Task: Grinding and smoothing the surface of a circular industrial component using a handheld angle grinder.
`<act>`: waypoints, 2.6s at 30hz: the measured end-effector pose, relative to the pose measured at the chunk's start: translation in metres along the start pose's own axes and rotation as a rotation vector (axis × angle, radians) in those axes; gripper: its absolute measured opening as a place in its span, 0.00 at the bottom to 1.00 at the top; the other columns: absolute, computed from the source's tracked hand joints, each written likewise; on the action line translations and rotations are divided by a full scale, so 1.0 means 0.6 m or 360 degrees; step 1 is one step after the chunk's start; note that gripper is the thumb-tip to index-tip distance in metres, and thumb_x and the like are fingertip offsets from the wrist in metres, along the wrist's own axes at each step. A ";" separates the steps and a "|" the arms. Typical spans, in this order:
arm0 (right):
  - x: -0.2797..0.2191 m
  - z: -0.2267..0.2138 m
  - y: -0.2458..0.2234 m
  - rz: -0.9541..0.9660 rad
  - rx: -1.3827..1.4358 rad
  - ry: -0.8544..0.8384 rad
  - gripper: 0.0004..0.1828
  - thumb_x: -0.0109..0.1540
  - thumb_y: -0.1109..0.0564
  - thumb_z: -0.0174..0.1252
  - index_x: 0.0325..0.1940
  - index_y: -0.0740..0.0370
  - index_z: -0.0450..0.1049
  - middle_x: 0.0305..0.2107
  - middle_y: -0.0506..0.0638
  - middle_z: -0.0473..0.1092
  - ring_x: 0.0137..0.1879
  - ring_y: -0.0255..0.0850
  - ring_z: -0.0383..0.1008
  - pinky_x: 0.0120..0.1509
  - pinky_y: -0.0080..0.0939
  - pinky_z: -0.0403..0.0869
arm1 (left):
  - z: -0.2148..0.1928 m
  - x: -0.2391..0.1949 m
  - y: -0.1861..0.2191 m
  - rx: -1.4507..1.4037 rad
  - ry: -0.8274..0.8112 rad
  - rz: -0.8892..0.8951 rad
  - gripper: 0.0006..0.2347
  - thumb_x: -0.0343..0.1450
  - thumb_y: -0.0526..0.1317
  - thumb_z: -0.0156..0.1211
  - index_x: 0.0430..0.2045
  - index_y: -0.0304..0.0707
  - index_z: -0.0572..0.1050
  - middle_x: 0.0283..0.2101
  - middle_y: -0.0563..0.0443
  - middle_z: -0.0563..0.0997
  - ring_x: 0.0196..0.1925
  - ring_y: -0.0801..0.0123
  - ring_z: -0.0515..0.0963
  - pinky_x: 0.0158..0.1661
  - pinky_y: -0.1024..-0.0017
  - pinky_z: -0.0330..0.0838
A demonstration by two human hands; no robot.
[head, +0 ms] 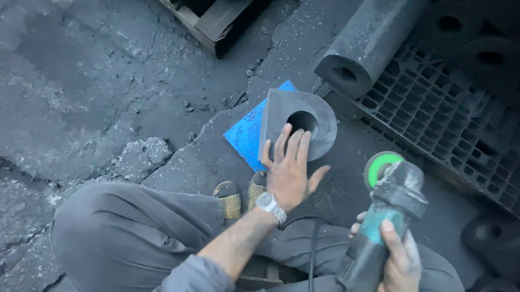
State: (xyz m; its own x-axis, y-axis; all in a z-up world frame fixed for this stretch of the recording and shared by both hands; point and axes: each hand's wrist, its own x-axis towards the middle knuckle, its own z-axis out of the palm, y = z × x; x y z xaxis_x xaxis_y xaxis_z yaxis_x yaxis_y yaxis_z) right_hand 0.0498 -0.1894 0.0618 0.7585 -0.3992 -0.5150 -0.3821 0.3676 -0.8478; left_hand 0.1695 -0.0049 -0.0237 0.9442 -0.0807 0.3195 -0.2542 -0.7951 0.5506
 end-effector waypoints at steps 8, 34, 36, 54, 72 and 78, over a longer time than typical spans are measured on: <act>-0.017 0.033 -0.004 0.0047 -0.0011 -0.0187 0.23 0.64 0.54 0.56 0.58 0.73 0.67 0.41 0.62 0.74 0.41 0.47 0.78 0.44 0.46 0.78 | -0.054 0.074 -0.132 -0.0439 0.0001 0.0365 0.23 0.61 0.62 0.73 0.32 0.43 0.77 0.47 0.51 0.79 0.60 0.60 0.74 0.66 0.51 0.48; 0.005 0.202 0.001 0.0215 -0.0859 -0.0427 0.21 0.56 0.52 0.66 0.49 0.64 0.73 0.31 0.53 0.78 0.35 0.39 0.79 0.41 0.40 0.77 | -0.154 -0.172 0.066 -0.2195 -0.0756 -0.1129 0.27 0.77 0.52 0.47 0.67 0.34 0.61 0.62 0.35 0.77 0.65 0.57 0.76 0.63 0.67 0.64; 0.021 0.215 0.011 0.0088 -0.0905 -0.0524 0.21 0.58 0.51 0.66 0.50 0.65 0.73 0.33 0.51 0.75 0.36 0.37 0.75 0.41 0.40 0.75 | -0.163 -0.159 0.064 -0.2187 -0.0560 -0.1251 0.27 0.76 0.54 0.48 0.63 0.29 0.67 0.59 0.35 0.80 0.62 0.54 0.78 0.61 0.65 0.67; 0.006 0.186 0.020 0.0049 -0.0801 -0.0562 0.20 0.60 0.54 0.62 0.52 0.68 0.73 0.37 0.52 0.77 0.42 0.37 0.76 0.48 0.38 0.74 | -0.152 -0.188 0.067 -0.2099 -0.0537 -0.1324 0.28 0.76 0.56 0.50 0.64 0.32 0.67 0.59 0.32 0.81 0.62 0.47 0.81 0.60 0.60 0.70; -0.024 0.086 0.048 0.0289 -0.0579 -0.0373 0.25 0.57 0.52 0.62 0.54 0.68 0.71 0.37 0.57 0.78 0.40 0.43 0.81 0.47 0.44 0.79 | -0.063 -0.327 0.096 -0.1714 -0.1082 -0.1512 0.39 0.67 0.61 0.57 0.73 0.41 0.56 0.52 0.34 0.82 0.57 0.47 0.83 0.59 0.63 0.71; -0.029 0.146 0.038 0.0290 -0.0754 -0.0483 0.23 0.58 0.55 0.64 0.53 0.71 0.72 0.34 0.57 0.77 0.38 0.42 0.78 0.44 0.43 0.76 | -0.095 -0.295 0.080 -0.2007 -0.0749 -0.1235 0.37 0.72 0.60 0.54 0.71 0.33 0.55 0.58 0.33 0.80 0.64 0.46 0.80 0.62 0.61 0.69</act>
State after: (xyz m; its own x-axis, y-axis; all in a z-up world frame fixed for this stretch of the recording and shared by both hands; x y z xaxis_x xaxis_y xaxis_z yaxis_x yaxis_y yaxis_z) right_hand 0.0741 -0.1008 0.0625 0.7488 -0.0808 -0.6578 -0.6617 -0.0351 -0.7489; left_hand -0.0218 0.0058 -0.0098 0.8399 -0.2705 -0.4705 0.5336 0.2535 0.8068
